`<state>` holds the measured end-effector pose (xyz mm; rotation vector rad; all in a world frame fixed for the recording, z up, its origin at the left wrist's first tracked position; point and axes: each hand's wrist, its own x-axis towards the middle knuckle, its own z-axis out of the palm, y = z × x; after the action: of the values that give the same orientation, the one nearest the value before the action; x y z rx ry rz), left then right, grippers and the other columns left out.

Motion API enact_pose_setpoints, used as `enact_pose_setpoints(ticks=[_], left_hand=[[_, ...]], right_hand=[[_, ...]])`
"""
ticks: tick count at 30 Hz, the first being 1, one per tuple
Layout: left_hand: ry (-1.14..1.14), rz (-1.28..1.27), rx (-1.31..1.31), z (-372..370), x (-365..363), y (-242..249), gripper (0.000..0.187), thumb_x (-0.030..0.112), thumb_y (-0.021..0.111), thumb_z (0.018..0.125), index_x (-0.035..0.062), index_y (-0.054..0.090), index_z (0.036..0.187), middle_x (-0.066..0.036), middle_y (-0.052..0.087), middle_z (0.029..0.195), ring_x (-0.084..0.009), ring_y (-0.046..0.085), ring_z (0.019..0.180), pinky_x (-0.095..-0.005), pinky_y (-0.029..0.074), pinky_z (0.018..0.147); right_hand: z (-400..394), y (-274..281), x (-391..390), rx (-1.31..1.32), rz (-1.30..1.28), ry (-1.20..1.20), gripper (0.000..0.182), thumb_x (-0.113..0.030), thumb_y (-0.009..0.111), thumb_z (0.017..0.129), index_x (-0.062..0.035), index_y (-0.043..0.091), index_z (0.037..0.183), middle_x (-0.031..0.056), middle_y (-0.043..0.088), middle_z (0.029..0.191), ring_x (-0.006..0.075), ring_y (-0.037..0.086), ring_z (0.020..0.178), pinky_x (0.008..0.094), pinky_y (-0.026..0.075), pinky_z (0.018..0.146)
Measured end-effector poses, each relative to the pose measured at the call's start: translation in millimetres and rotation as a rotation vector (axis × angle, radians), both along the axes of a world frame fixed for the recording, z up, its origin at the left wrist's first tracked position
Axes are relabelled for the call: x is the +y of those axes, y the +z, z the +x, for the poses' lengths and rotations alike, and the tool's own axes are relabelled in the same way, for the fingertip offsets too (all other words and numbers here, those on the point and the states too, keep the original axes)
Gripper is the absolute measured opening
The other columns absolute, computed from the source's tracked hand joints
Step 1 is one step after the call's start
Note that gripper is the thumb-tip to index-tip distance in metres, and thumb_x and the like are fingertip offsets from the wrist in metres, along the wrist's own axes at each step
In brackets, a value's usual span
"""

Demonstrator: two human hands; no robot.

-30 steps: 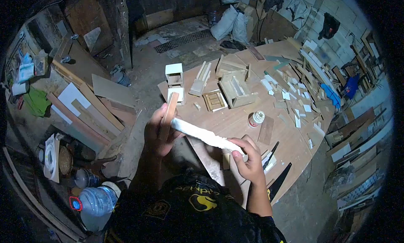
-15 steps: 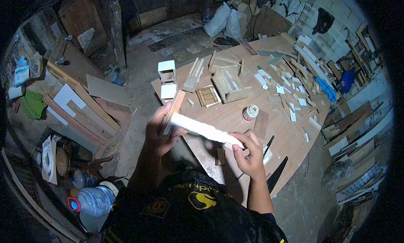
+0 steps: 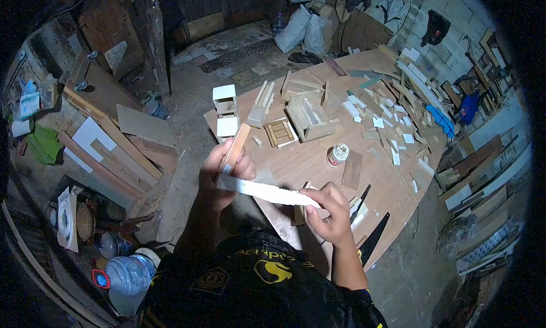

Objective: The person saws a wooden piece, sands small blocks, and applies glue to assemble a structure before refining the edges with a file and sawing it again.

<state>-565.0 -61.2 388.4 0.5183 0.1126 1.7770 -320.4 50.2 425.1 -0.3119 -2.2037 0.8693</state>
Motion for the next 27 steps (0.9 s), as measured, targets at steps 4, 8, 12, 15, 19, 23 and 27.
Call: enact_pose_setpoints(ticks=[4,8,12,15,19,23,27], left_hand=[[0.803,-0.406,0.555,40,5,34,0.022,0.027,0.045,0.099,0.0062,0.049,0.093,0.000,0.044,0.069,-0.0117,0.044,0.061,-0.0284,0.038,0.059],[0.264,-0.129,0.314,6,3,19,0.030,0.036,0.041,0.099,0.0083,0.051,0.093,0.001,0.044,0.064,-0.0112,0.043,0.058,-0.0285,0.037,0.056],[0.462,-0.566,0.345,13,5,46,0.028,0.032,0.040,0.098,0.0091,0.049,0.086,0.001,0.042,0.059,-0.0119,0.041,0.054,-0.0302,0.035,0.054],[0.411,-0.435,0.241,11,8,43,0.027,0.030,0.041,0.098,0.0095,0.049,0.083,0.002,0.042,0.058,-0.0100,0.040,0.052,-0.0267,0.033,0.050],[0.528,-0.545,0.472,9,6,44,0.026,0.030,0.041,0.098,0.0114,0.049,0.081,0.003,0.038,0.056,-0.0107,0.038,0.051,-0.0278,0.032,0.053],[0.336,-0.505,0.176,4,7,48,0.028,0.031,0.039,0.098,0.0124,0.048,0.079,0.004,0.035,0.054,-0.0100,0.036,0.050,-0.0273,0.031,0.052],[0.222,-0.314,0.175,-1,11,33,0.030,0.032,0.037,0.099,0.0121,0.045,0.078,0.005,0.033,0.052,-0.0089,0.033,0.049,-0.0264,0.029,0.051]], right_hand=[[-8,-5,5,0.055,-0.048,-0.172,0.027,-0.010,0.065,0.077,-0.0022,0.069,0.102,0.0066,0.050,0.070,0.0164,0.046,0.061,0.0286,0.035,0.055],[-7,0,3,0.016,0.047,-0.017,0.026,-0.009,0.065,0.077,-0.0022,0.069,0.102,0.0059,0.051,0.070,0.0154,0.046,0.061,0.0280,0.036,0.054],[-15,-3,8,0.057,-0.017,-0.174,0.026,-0.007,0.064,0.076,-0.0019,0.070,0.101,0.0064,0.052,0.070,0.0160,0.046,0.061,0.0279,0.036,0.054],[-13,-5,9,0.065,0.035,-0.096,0.027,-0.005,0.065,0.076,-0.0013,0.069,0.102,0.0073,0.054,0.071,0.0160,0.047,0.061,0.0280,0.036,0.054],[-19,-5,9,0.046,0.022,-0.114,0.027,-0.005,0.066,0.075,-0.0008,0.069,0.102,0.0072,0.054,0.072,0.0157,0.047,0.061,0.0281,0.036,0.054],[-20,-5,8,0.073,0.033,-0.111,0.027,-0.006,0.065,0.076,-0.0005,0.069,0.103,0.0070,0.053,0.073,0.0156,0.047,0.061,0.0278,0.036,0.054],[-25,-2,6,0.031,0.026,-0.117,0.027,-0.005,0.065,0.076,0.0002,0.069,0.102,0.0071,0.054,0.073,0.0158,0.048,0.061,0.0275,0.038,0.055]])
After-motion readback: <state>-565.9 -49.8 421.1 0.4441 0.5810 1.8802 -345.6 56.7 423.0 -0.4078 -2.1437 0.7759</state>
